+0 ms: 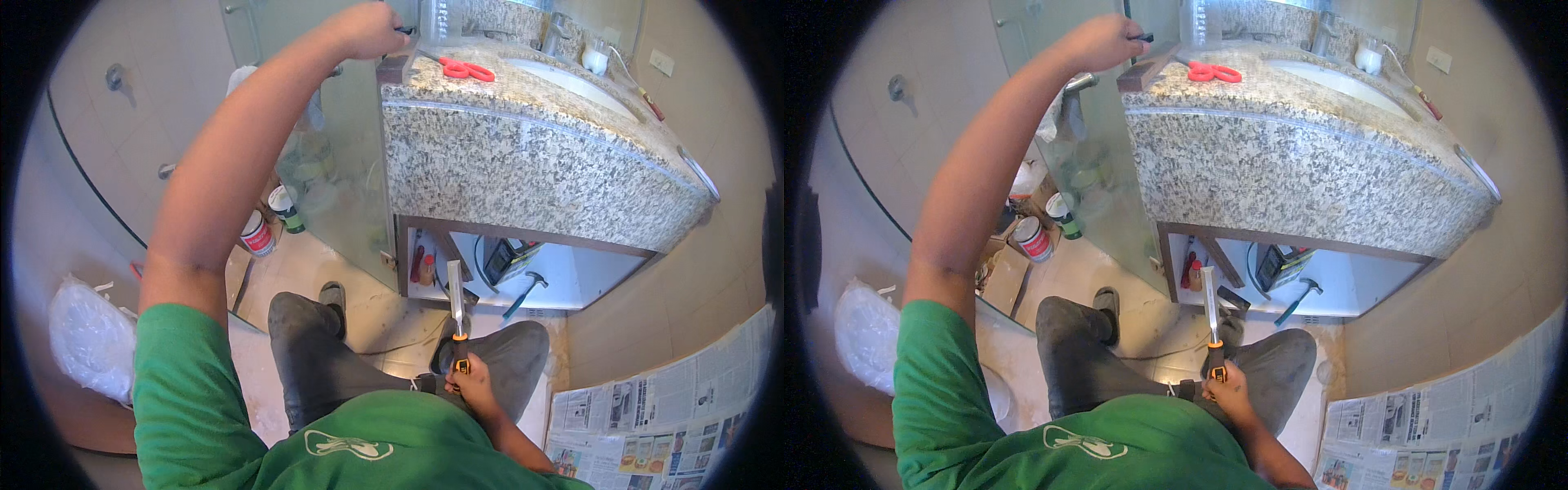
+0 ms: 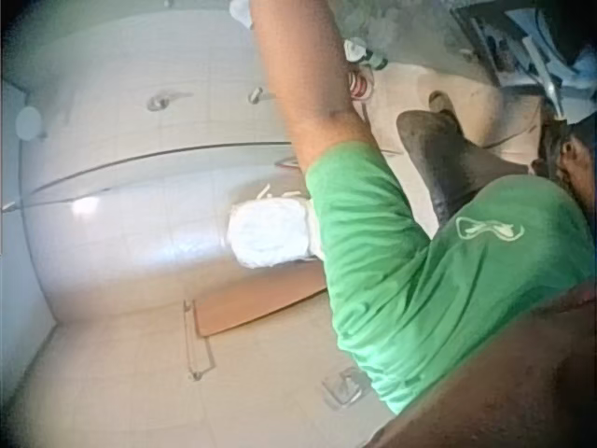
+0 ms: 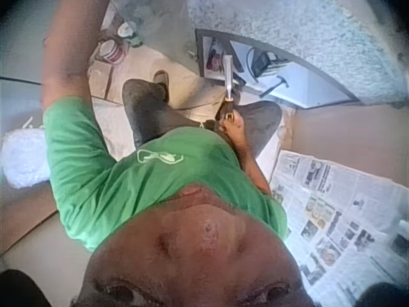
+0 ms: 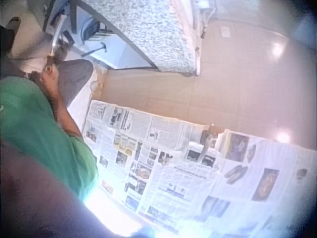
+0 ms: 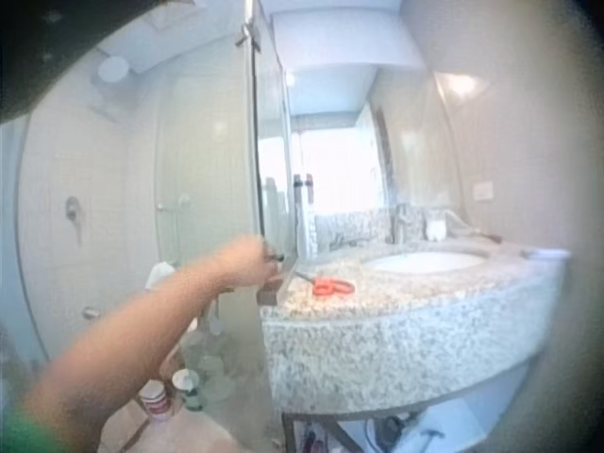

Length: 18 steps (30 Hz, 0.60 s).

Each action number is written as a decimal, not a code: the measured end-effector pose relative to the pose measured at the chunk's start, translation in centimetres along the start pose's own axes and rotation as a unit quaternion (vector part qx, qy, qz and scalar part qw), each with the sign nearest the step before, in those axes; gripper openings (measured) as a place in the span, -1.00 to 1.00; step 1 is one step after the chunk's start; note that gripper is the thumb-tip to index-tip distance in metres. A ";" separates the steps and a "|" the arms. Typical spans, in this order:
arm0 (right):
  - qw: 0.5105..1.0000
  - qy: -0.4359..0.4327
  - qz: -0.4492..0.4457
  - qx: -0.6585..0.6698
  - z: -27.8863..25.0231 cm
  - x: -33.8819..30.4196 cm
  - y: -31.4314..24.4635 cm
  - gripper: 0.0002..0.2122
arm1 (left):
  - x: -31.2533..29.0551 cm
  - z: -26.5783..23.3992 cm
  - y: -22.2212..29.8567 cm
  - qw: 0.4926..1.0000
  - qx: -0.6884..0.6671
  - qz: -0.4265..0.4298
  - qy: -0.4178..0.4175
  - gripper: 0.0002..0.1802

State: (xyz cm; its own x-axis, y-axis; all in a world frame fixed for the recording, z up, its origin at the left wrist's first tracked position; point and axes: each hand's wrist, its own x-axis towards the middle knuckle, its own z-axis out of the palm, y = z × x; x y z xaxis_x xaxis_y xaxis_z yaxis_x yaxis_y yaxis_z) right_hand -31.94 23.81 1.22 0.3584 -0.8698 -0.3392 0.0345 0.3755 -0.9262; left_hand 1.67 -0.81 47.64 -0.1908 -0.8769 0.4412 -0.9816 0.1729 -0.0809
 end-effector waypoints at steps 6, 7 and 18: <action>0.998 -0.028 -0.012 0.050 -0.7 0.9 1.5 -0.88 | 1.7 1.7 -2.1 0.997 0.071 0.040 -0.016 -0.65; 0.998 -0.024 -0.021 0.045 -0.9 0.7 1.8 -0.88 | 1.5 2.8 -1.8 0.996 0.075 0.042 -0.022 -0.66; 0.999 -0.009 -0.027 0.040 -0.8 1.0 0.6 -0.84 | -0.3 3.2 -0.7 0.997 -0.057 0.042 -0.017 -0.52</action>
State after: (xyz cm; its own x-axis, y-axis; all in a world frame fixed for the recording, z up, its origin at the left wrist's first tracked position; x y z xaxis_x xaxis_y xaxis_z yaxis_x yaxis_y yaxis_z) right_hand -32.30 22.93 0.25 0.3715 -0.8837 -0.2847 0.1281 0.3525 -0.9270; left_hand 2.39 -2.10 44.71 -0.2741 -0.8714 0.4068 -0.9556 0.2944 -0.0133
